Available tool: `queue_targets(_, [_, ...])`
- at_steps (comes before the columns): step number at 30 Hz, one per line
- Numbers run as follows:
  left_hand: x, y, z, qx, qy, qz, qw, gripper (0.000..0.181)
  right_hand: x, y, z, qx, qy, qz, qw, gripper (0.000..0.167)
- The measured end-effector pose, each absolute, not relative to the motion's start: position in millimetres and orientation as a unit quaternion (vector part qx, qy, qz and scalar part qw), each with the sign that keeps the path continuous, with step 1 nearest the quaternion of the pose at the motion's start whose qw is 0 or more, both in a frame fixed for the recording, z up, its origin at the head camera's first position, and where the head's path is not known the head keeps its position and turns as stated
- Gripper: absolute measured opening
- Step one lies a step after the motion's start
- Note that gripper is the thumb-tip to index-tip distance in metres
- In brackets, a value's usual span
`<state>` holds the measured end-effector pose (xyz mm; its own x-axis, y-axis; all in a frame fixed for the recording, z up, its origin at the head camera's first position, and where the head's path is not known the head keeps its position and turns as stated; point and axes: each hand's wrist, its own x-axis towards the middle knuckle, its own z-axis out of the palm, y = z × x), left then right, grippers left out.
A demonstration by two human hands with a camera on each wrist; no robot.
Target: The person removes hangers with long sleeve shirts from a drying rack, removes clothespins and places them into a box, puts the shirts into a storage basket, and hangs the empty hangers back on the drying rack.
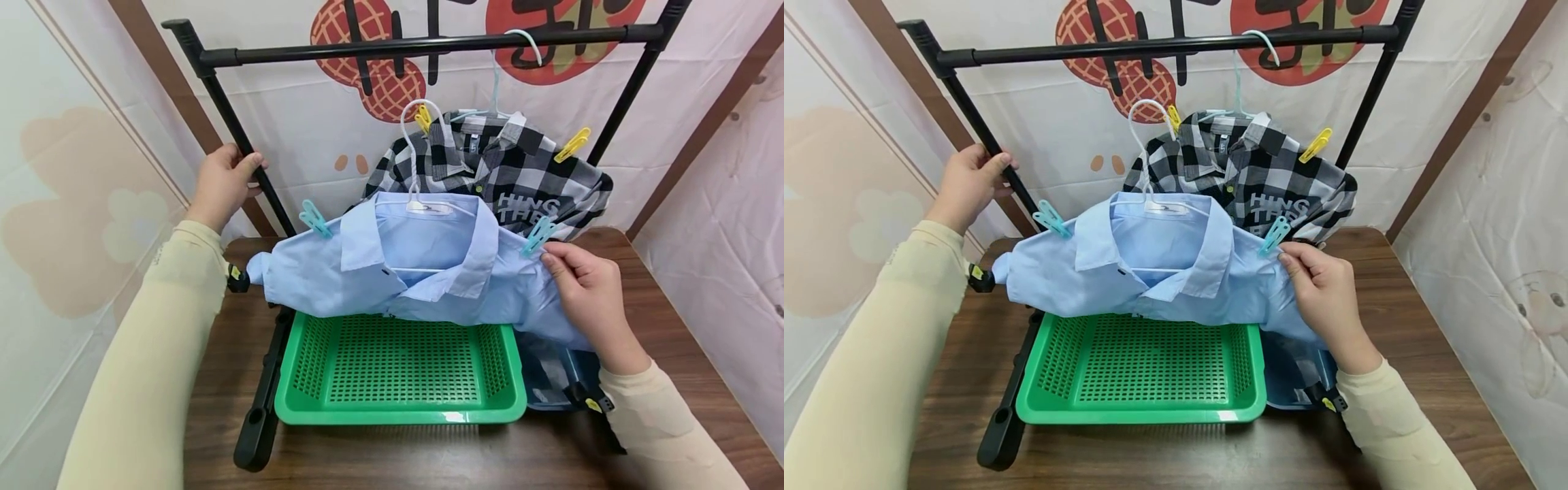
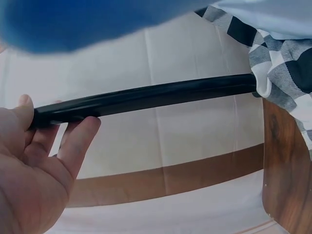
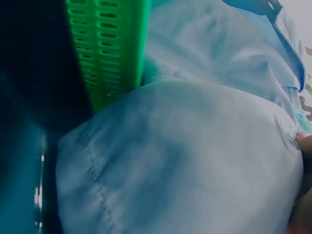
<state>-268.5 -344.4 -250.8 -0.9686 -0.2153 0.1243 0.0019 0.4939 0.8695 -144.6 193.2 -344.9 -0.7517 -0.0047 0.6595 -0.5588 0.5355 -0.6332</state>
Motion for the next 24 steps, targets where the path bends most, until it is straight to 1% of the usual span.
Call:
queue_targets(4, [-267,-345,-255,0.072,-0.846,-0.517,0.11,0.044,-144,192,-352,0.18,-0.821,0.449,0.305,0.012])
queue_targets(6, [-265,-345,-257,0.08,-0.843,-0.521,0.111,0.05,-143,192,-354,0.181,-0.819,0.451,0.306,0.012])
queue_targets(11, [-248,-345,-262,0.105,-0.855,-0.493,0.122,0.073,-141,192,-358,0.181,-0.818,0.454,0.303,0.012])
queue_targets(13, [-237,-342,-261,0.112,-0.854,-0.491,0.134,0.076,-141,192,-360,0.183,-0.82,0.451,0.301,0.012])
queue_targets(16, [-219,-333,-258,0.108,-0.846,-0.498,0.154,0.069,-141,193,-361,0.185,-0.822,0.446,0.302,0.012])
queue_targets(19, [-197,-322,-257,0.069,-0.846,-0.502,0.165,0.058,-140,194,-363,0.185,-0.82,0.448,0.305,0.013])
queue_targets(22, [-169,-315,-263,0.003,-0.859,-0.486,0.159,0.046,-139,194,-363,0.188,-0.816,0.453,0.307,0.014])
queue_targets(24, [-149,-313,-270,-0.044,-0.856,-0.495,0.144,0.039,-139,193,-363,0.193,-0.814,0.455,0.306,0.015])
